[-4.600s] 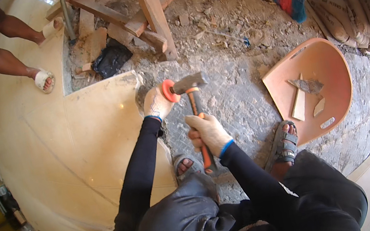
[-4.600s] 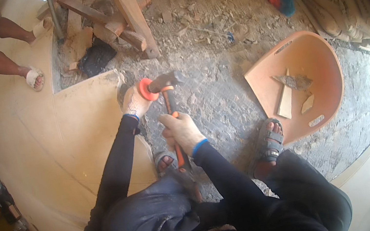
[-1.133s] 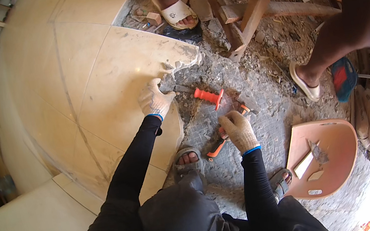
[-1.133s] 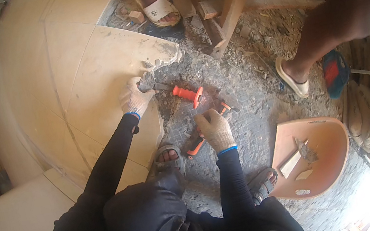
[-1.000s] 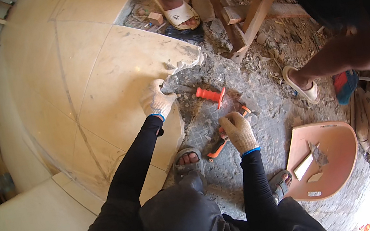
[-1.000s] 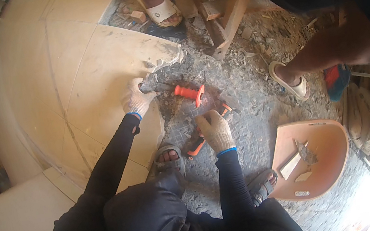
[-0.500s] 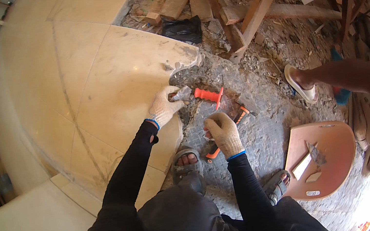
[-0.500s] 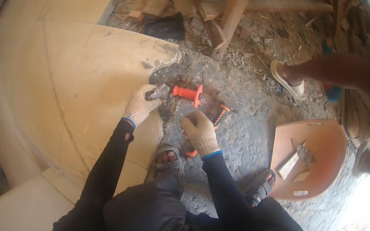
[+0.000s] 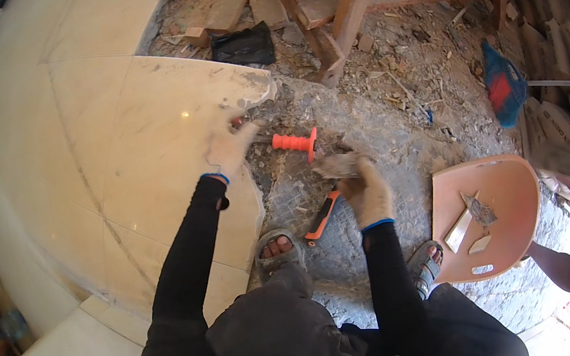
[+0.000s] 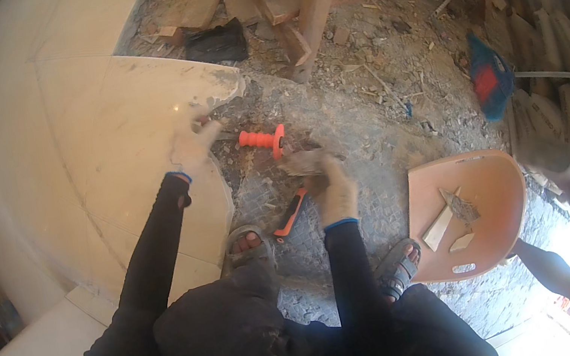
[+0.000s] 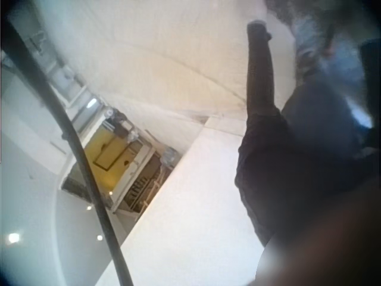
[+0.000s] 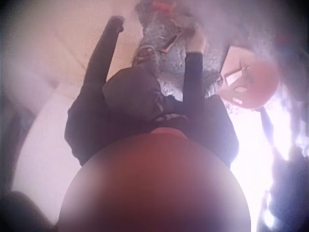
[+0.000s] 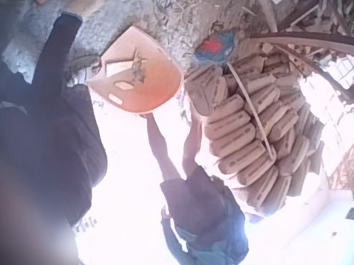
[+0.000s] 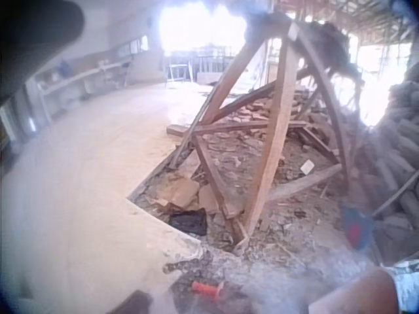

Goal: The person uses a hammer and a red suction cup to remove tiles from a tiled floor. They repeatedly strike the suction cup with the hammer to loosen and lift the tiles, then pull them away by hand.

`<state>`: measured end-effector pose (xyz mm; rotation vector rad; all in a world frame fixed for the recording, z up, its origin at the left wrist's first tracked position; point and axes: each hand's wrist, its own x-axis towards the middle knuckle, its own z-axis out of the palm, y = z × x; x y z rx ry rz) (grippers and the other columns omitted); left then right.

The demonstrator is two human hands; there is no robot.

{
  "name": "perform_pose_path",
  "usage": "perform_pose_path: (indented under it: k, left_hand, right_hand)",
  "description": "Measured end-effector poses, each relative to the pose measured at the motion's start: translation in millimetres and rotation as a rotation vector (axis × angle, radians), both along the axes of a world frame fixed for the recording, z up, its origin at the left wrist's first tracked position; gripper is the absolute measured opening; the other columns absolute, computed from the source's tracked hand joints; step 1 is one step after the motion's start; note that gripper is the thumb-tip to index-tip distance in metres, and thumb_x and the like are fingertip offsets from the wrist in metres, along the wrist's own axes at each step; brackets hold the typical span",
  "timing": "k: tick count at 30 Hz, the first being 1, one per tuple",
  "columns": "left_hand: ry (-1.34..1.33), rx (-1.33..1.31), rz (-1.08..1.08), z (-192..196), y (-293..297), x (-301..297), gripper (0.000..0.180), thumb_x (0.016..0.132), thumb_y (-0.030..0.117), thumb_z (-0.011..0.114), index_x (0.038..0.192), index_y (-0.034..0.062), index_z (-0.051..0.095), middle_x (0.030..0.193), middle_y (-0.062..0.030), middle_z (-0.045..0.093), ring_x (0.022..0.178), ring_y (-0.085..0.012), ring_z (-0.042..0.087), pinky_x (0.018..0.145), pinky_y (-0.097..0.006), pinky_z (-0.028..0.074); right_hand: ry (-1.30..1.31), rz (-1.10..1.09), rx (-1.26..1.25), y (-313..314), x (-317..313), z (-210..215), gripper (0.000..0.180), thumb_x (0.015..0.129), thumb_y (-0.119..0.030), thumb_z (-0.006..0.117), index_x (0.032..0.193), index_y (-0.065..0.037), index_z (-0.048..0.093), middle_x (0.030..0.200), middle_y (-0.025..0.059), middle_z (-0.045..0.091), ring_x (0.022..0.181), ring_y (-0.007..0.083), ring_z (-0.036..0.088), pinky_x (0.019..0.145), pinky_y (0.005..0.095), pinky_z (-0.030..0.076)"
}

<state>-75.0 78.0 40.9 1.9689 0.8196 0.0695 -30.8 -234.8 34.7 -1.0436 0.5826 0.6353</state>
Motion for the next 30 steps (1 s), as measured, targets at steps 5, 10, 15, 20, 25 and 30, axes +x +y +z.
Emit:
perform_pose_path:
  k: [5,10,15,20,25,30]
  left_hand:
    - [-0.026,0.705,-0.167,-32.5,58.9,-0.8,0.044,0.089,0.032,0.082,0.129,0.0136,0.072,0.13,-0.0142,0.069,0.127,-0.0339,0.064,0.107,-0.044,0.051]
    - [-0.029,0.593,-0.298,-38.9,80.3,3.3,0.035,0.092,0.03,0.079,0.123,0.016,0.074,0.133,-0.012,0.068,0.123,-0.0357,0.066,0.105,-0.045,0.052]
    - [-0.018,0.74,-0.286,-37.3,78.0,4.0,0.028,0.093,0.024,0.078,0.119,0.0146,0.076,0.13,-0.0111,0.069,0.119,-0.0358,0.067,0.103,-0.044,0.053]
    - [-0.191,0.386,-0.019,-40.4,36.1,5.6,0.027,0.095,0.023,0.078,0.117,0.0082,0.075,0.125,-0.0117,0.07,0.12,-0.0325,0.066,0.106,-0.043,0.05]
    - [-0.396,0.27,-0.148,-4.0,-92.9,11.0,0.015,0.093,0.028,0.08,0.099,0.0146,0.08,0.101,-0.0086,0.071,0.105,-0.028,0.066,0.092,-0.043,0.053]
    - [-0.197,-0.13,-0.518,37.3,-220.7,30.0,0.032,0.094,0.022,0.074,0.124,0.0098,0.073,0.116,-0.0151,0.07,0.114,-0.0315,0.066,0.104,-0.042,0.05]
  right_hand:
    - [-0.278,-0.466,-0.011,-116.9,40.3,-9.3,0.03,0.105,-0.026,0.064,0.122,-0.003,0.071,0.123,0.0124,0.077,0.104,0.0219,0.073,0.087,0.0339,0.06]
    - [-0.038,-1.199,0.003,-174.2,49.8,-1.0,0.041,0.1,-0.032,0.071,0.127,-0.001,0.065,0.115,0.0099,0.069,0.107,0.0287,0.07,0.098,0.0437,0.06]
    - [-0.065,-0.798,-0.249,-102.5,25.1,-23.6,0.056,0.104,-0.035,0.067,0.145,0.0,0.052,0.13,0.0133,0.063,0.113,0.0298,0.066,0.096,0.0467,0.056]
    - [-0.164,-0.564,-0.413,-32.1,3.7,3.7,0.048,0.104,-0.031,0.067,0.138,0.001,0.058,0.127,0.0147,0.066,0.104,0.027,0.068,0.093,0.0419,0.057]
    - [-0.456,-0.366,-0.383,20.7,-5.8,87.9,0.035,0.106,-0.028,0.069,0.127,-0.001,0.062,0.12,0.0155,0.069,0.095,0.0245,0.072,0.086,0.0385,0.06]
    - [-0.826,0.049,-0.09,54.9,-38.2,170.6,0.027,0.106,-0.019,0.066,0.121,0.003,0.063,0.11,0.0175,0.069,0.093,0.0265,0.071,0.089,0.0409,0.058]
